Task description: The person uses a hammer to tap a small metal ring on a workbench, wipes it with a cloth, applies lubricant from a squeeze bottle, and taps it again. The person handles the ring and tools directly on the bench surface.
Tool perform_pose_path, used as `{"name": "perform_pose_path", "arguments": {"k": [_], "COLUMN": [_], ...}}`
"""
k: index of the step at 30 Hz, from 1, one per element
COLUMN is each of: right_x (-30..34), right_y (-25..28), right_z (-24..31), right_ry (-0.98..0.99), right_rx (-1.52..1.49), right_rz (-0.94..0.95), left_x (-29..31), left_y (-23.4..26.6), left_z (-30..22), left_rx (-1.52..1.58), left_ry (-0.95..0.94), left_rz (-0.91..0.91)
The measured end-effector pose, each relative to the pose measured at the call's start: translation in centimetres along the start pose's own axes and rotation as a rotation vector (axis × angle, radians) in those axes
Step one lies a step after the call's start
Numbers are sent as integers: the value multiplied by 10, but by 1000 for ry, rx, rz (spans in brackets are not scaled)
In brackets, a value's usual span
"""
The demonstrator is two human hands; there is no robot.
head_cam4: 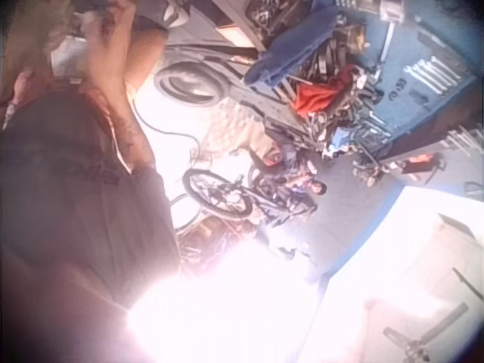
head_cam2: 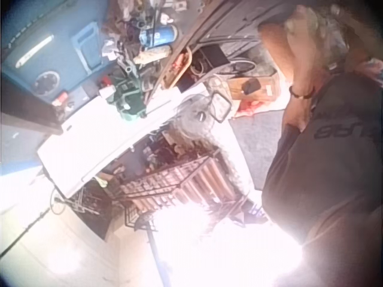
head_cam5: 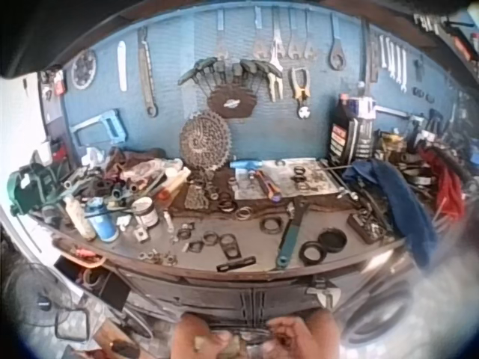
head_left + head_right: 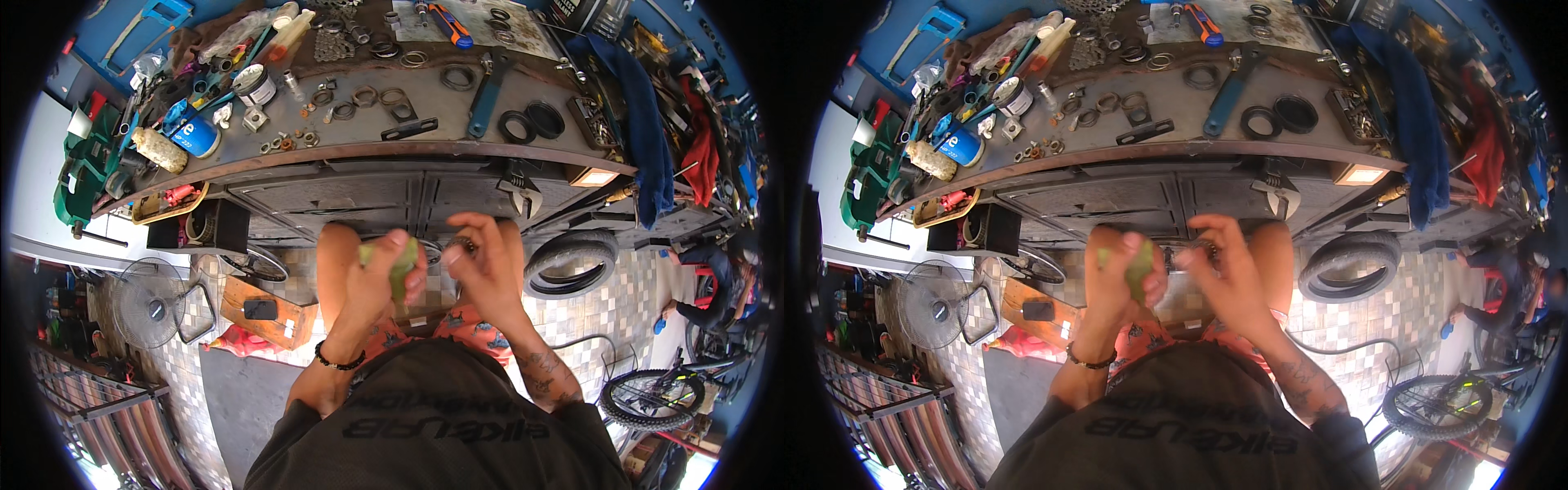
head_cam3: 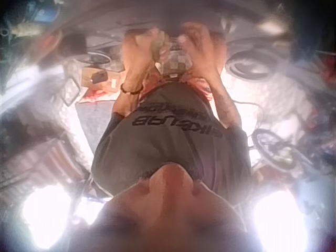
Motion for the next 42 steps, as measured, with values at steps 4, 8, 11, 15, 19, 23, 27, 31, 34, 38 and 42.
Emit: {"name": "perform_pose_path", "arguments": {"k": [4, 8, 11, 15, 19, 23, 27, 31, 34, 38, 42], "right_x": [6, 18, 22, 21, 24, 25, 24, 27, 29, 27, 26], "right_y": [2, -4, -8, -10, -11, -12, -15, -19, -19, -18, -19], "right_z": [-14, -10, -4, 5, 7, 6, 6, 7, 9, 10, 7], "right_ry": [-207, -263, -262, -229, -205, -149, -66, -30, -37, -15, 28], "right_rx": [-694, -879, -945, -1040, -1056, -1130, -1184, -1112, -1072, -1093, -1109], "right_rz": [-84, -6, 13, 109, 117, 176, 264, 166, 123, 154, 199], "left_x": [5, 18, 25, 26, 27, 30, 25, 16, 12, 10, 6], "left_y": [-11, -26, -43, -64, -79, -89, -98, -102, -102, -101, -106], "left_z": [-58, -109, -132, -151, -161, -160, -147, -133, -129, -127, -125], "left_rx": [53, 258, 302, 286, 297, 264, 237, 162, 123, 101, 72], "left_ry": [-519, -656, -759, -872, -879, -879, -857, -860, -872, -865, -865], "left_rz": [41, 262, 358, 502, 666, 687, 702, 569, 459, 342, 462]}}
Point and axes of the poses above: each hand's wrist, its own x-axis away from the middle knuckle, its own y-axis out of the back of the hand, z = x × y, the point moved 3 cm from there along -x, towards the middle knuckle, and after that the axes turned 1 degree about -z, right-handed, at the moved point
